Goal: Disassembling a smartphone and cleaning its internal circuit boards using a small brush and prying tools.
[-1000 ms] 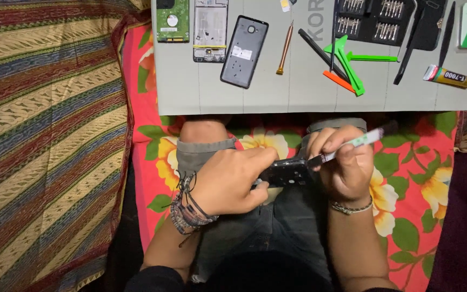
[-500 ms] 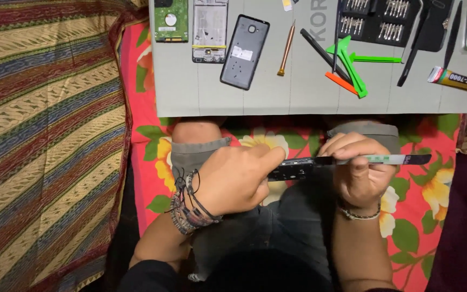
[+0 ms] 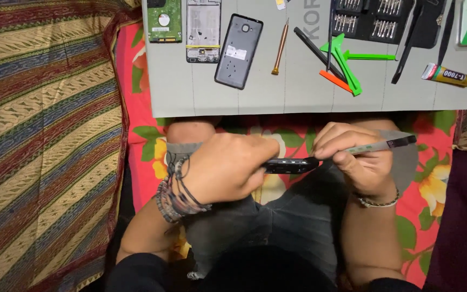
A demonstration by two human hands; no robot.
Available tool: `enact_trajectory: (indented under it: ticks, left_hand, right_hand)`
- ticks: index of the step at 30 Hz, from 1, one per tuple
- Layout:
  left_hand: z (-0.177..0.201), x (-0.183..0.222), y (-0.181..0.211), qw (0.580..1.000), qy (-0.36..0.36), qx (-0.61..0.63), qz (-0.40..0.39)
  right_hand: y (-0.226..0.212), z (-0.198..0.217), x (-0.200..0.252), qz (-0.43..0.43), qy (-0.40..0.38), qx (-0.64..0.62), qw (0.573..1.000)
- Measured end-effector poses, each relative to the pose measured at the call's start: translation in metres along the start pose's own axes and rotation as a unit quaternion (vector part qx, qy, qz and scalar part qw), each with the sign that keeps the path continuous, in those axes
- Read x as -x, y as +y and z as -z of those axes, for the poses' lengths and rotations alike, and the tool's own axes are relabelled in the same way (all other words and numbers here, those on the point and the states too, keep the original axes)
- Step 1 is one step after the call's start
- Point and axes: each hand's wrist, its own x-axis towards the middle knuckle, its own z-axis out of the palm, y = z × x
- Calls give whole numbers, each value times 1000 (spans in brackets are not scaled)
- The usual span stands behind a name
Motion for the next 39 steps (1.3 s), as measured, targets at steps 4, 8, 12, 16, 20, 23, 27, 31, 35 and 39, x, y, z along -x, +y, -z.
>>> enact_trajectory:
  ticks: [4, 8, 12, 16, 20, 23, 27, 31, 35, 39]
  left_hand:
    - [8, 7, -4, 999, 45, 20, 1]
    - [3, 19, -12, 982, 161, 92, 26]
    - [-37, 17, -23, 871, 369, 299, 126]
    - [-92, 13, -35, 712, 480, 488, 159]
    - [-126, 3, -40, 504, 543, 660, 123]
    - [-144, -2, -51, 478, 527, 691, 128]
    - [-164, -1, -63, 500, 489, 701, 136]
    - [-157, -6, -53, 504, 487, 703, 116]
    - [-137, -11, -30, 561, 489, 656, 130]
    - [-138, -8, -30, 583, 506, 622, 134]
  right_hand:
    - [3, -2, 1, 2, -5, -4, 1000]
    - [12, -14, 7, 43, 68, -28, 996]
    - [22, -40, 17, 55, 152, -63, 985]
    - [34, -73, 33, 38, 202, -57, 977]
    - [24, -105, 32, -3, 276, 17, 961]
    - [17, -114, 29, -23, 303, 52, 951]
    - [25, -109, 35, -50, 345, 38, 936]
    - [29, -106, 36, -41, 367, 63, 927]
    - [23, -108, 26, -24, 364, 105, 925]
    - [19, -116, 19, 7, 359, 132, 924]
